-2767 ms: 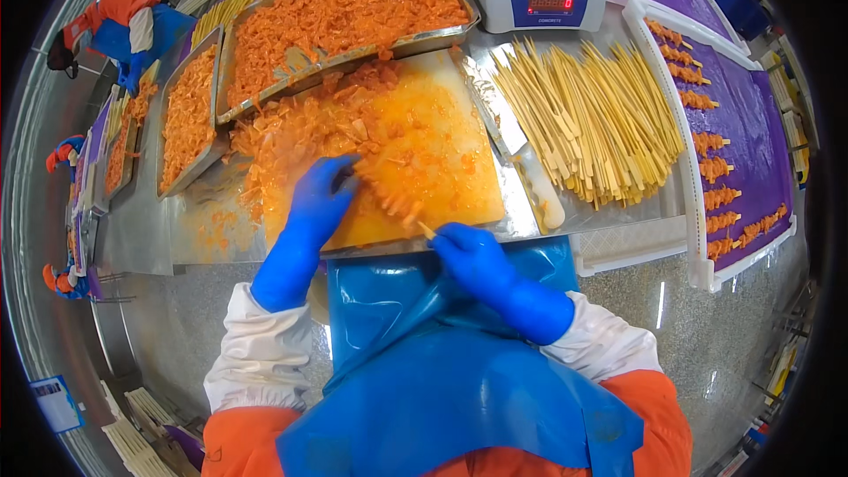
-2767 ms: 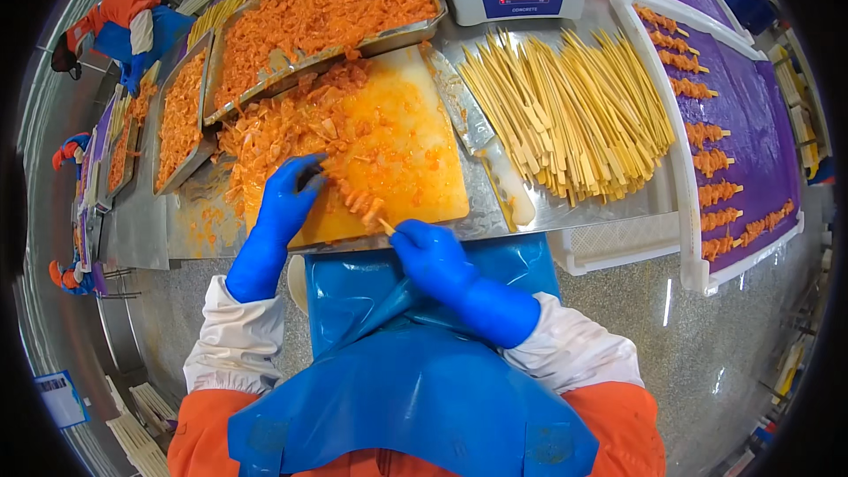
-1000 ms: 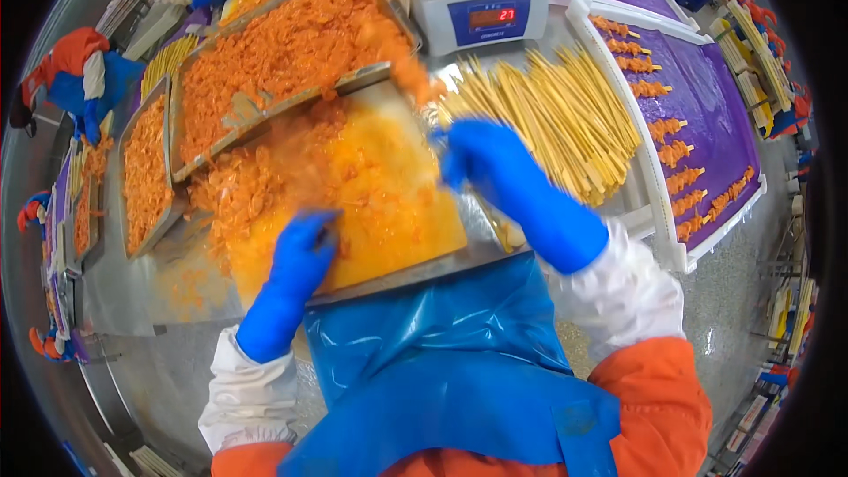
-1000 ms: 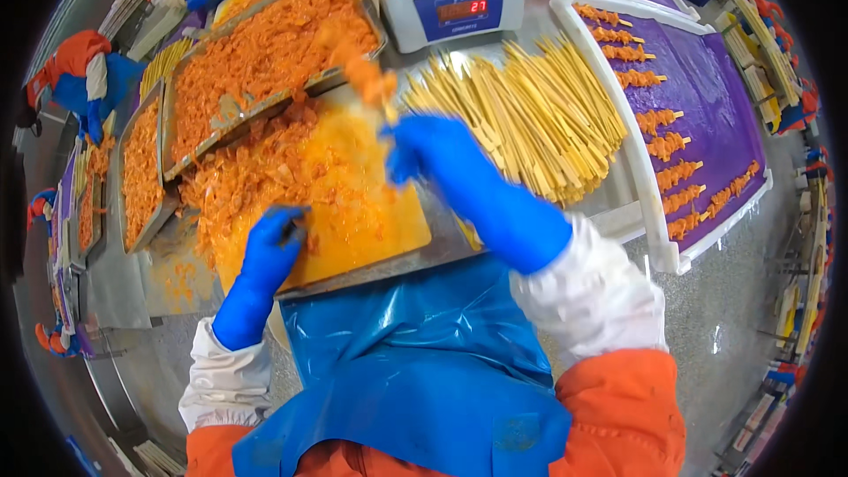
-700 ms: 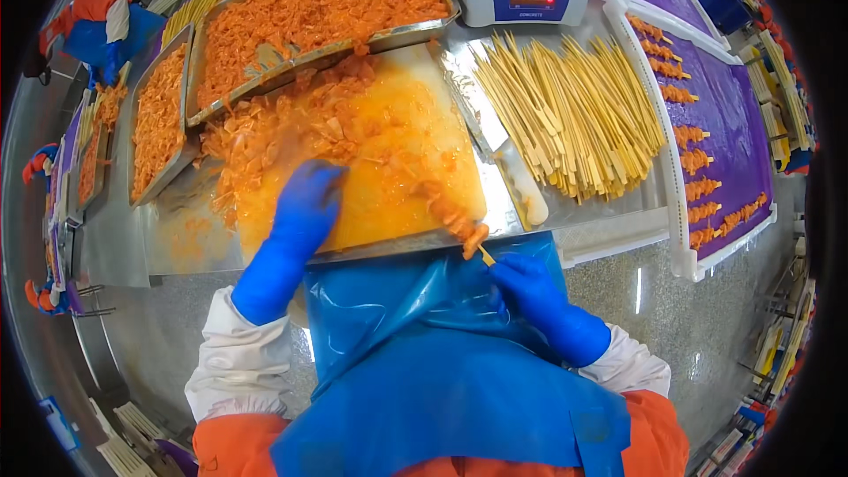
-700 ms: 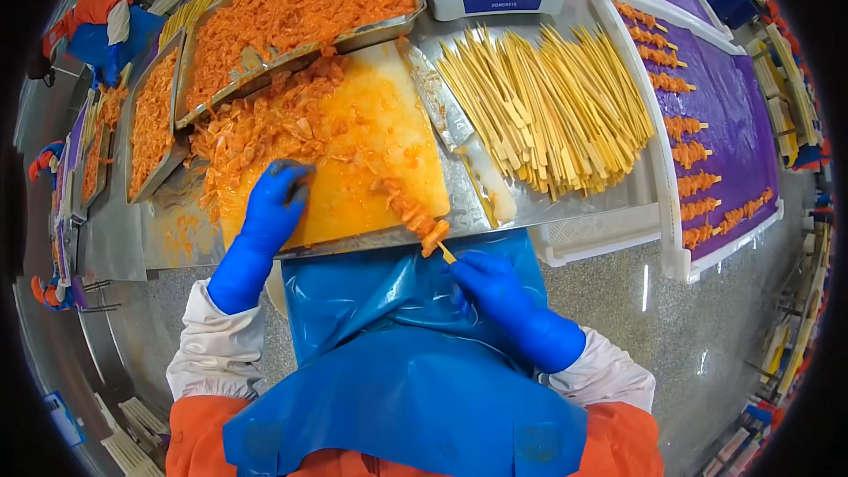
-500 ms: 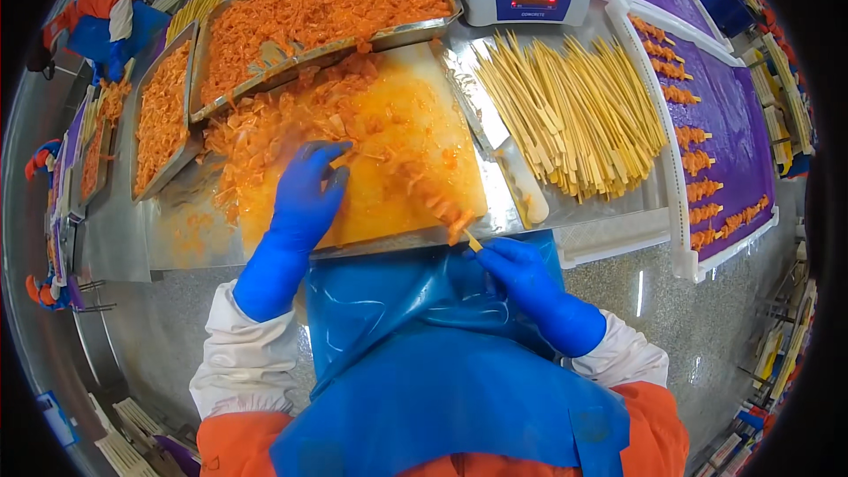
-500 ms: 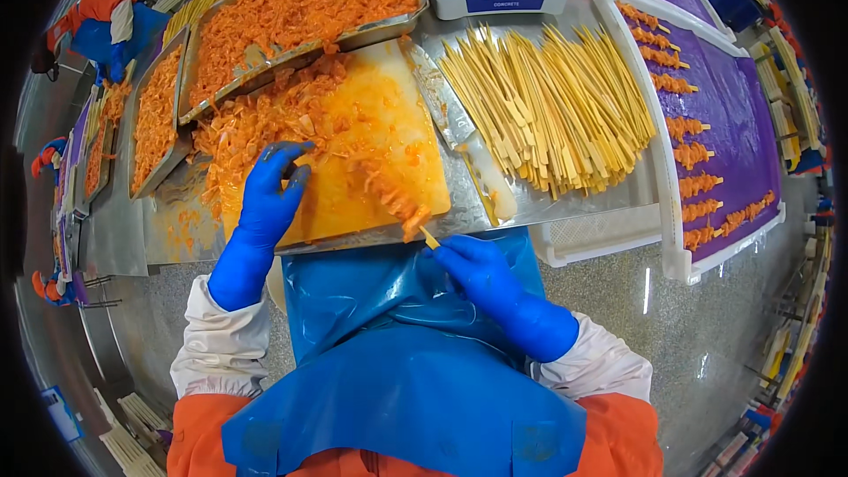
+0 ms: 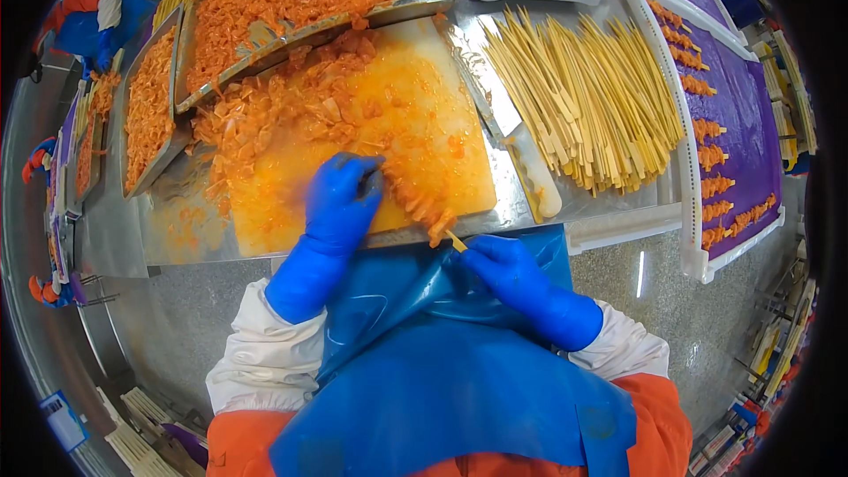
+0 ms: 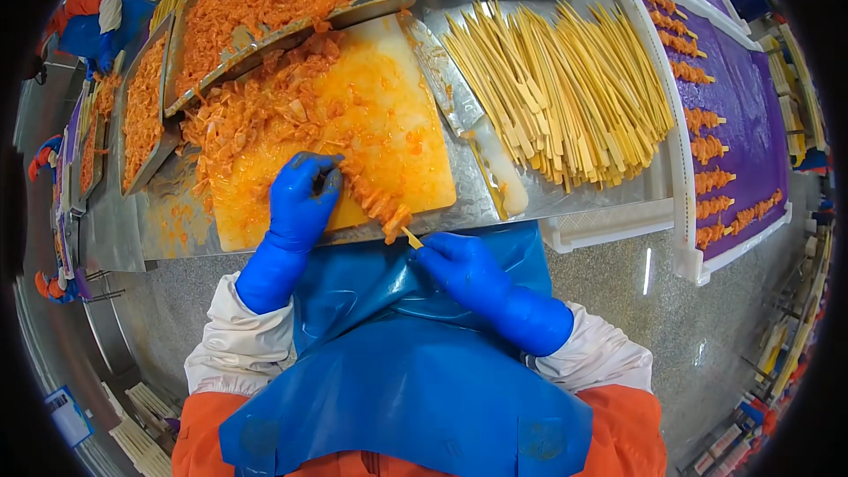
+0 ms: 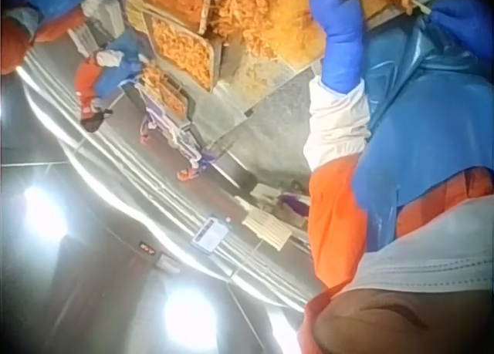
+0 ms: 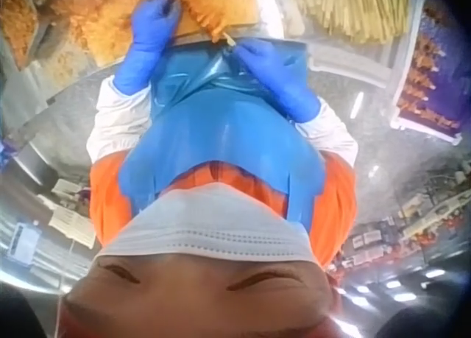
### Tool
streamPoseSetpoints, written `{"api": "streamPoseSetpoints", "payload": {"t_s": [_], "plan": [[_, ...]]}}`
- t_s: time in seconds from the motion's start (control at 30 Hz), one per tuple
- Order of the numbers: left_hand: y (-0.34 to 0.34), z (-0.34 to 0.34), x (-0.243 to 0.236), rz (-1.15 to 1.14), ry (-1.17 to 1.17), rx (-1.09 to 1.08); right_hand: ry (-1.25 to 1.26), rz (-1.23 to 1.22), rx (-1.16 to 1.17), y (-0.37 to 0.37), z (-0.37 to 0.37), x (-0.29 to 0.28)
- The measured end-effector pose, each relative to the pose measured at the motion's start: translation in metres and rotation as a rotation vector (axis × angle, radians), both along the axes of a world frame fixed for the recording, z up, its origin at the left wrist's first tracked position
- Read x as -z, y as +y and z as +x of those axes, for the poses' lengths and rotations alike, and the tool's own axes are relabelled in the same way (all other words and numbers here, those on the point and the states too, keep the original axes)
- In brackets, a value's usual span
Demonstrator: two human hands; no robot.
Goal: Manually skewering marinated pieces of meat onto wooden sticks in an industrial food production setting.
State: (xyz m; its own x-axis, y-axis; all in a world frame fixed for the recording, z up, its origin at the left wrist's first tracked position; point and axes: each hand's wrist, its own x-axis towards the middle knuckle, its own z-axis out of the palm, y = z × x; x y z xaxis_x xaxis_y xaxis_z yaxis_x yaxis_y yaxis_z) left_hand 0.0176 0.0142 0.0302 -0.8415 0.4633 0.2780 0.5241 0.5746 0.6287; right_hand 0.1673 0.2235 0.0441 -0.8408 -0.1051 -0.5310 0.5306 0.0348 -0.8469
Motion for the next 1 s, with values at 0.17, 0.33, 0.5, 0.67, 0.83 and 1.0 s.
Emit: {"api": "streamPoseSetpoints", "payload": {"t_s": [0.17, 0.33, 0.5, 0.67, 0.83, 1.0], "plan": [[0.006, -0.002, 0.009, 0.013, 0.03, -0.063, 0.072, -0.012, 0.032, 0.0, 0.011, 0.002], [0.002, -0.015, 0.01, -0.03, 0.004, -0.122, 0.061, 0.064, 0.029, 0.017, 0.04, -0.001], [0.002, 0.023, -0.006, 0.206, -0.097, -0.135, 0.155, -0.039, 0.138, 0.015, 0.037, -0.013], [0.018, 0.078, -0.031, 0.583, -0.835, -0.202, 0.213, -0.099, 0.147, -0.003, 0.02, -0.022], [0.035, 0.081, -0.038, 1.02, -1.157, -0.241, 0.269, -0.035, 0.072, -0.008, 0.014, -0.022], [0.025, 0.074, -0.018, 1.089, -1.214, -0.085, 0.244, -0.066, 0.128, -0.009, 0.015, -0.021]]}}
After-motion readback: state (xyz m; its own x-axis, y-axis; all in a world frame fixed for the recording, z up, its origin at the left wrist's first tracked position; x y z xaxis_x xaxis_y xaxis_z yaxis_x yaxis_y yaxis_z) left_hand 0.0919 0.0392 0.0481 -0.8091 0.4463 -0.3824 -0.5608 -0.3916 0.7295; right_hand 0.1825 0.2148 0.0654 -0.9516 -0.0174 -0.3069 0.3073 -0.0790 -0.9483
